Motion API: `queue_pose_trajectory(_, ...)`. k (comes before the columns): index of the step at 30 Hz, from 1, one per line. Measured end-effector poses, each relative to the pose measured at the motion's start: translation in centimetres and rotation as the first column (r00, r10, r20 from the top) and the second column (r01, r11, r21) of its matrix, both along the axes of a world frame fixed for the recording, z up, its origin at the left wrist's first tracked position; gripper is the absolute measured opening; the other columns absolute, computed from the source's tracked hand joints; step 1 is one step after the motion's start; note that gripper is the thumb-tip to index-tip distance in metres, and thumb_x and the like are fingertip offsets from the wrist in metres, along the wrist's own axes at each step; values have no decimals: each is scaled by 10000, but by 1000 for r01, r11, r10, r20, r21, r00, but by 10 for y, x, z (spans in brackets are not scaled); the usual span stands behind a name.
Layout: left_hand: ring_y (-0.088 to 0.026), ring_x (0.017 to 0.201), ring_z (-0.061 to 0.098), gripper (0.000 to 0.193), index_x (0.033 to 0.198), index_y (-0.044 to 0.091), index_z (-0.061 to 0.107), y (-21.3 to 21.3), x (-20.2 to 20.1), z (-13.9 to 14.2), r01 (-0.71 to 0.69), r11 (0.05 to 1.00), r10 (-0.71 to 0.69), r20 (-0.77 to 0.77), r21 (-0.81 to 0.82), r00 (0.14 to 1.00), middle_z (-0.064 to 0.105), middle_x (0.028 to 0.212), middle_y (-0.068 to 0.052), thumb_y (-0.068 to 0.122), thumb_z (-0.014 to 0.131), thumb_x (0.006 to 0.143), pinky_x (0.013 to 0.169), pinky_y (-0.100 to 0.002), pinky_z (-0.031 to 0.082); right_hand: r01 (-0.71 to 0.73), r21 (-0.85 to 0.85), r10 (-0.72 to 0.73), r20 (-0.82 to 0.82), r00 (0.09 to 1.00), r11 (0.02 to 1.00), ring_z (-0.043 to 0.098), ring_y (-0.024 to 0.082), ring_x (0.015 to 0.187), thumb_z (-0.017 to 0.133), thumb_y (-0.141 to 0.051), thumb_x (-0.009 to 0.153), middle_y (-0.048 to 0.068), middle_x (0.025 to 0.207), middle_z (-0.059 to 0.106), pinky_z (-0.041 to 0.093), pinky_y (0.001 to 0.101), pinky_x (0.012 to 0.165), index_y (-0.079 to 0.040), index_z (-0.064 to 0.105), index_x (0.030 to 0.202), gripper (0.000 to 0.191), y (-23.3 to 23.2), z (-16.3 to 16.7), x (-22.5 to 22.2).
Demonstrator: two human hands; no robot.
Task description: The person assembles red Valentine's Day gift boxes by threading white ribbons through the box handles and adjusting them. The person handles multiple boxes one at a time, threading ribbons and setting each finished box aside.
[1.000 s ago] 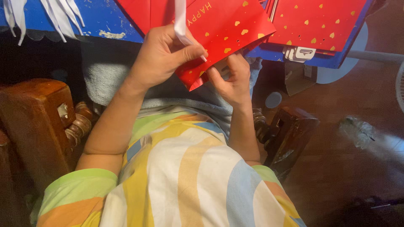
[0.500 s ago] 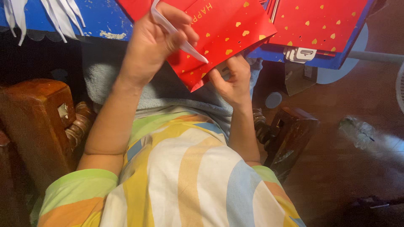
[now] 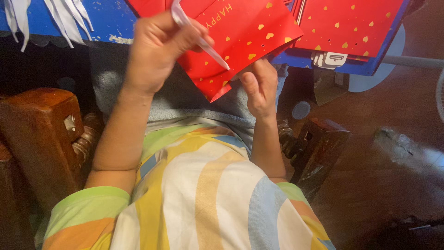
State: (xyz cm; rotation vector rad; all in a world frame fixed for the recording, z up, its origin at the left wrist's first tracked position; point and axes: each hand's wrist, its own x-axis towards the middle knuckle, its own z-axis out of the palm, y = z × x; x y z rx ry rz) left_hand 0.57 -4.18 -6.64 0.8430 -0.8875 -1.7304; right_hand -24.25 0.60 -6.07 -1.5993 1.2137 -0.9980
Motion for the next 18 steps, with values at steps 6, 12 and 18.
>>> queue_pose_trajectory(6,-242,965,733,175,1138,20,691,-14,39,-2,-138,988,150,-238,66,960,736,1028,-142,185,633,1155,874,-356,593,65,233,-128,263,956,970,615,121,830,634,-403,1116,47,1062,676,503,245,763,26,599,1261,454,9,-11,6)
queue_pose_trajectory(12,-193,740,557,261,993,22,609,-13,66,-8,-235,961,273,-360,146,892,629,866,-106,201,606,1183,679,-288,396,215,150,-255,338,906,965,587,119,1066,638,-305,1144,106,1220,639,472,257,995,-19,404,1405,452,5,-13,9)
queue_pose_trajectory(18,-126,581,330,483,797,28,489,-1,78,5,-262,948,313,-368,184,876,484,721,-71,287,597,1190,551,-249,189,242,196,-304,411,859,950,580,120,1137,618,-260,1152,120,1254,634,448,260,1028,-39,283,1510,538,5,-12,12)
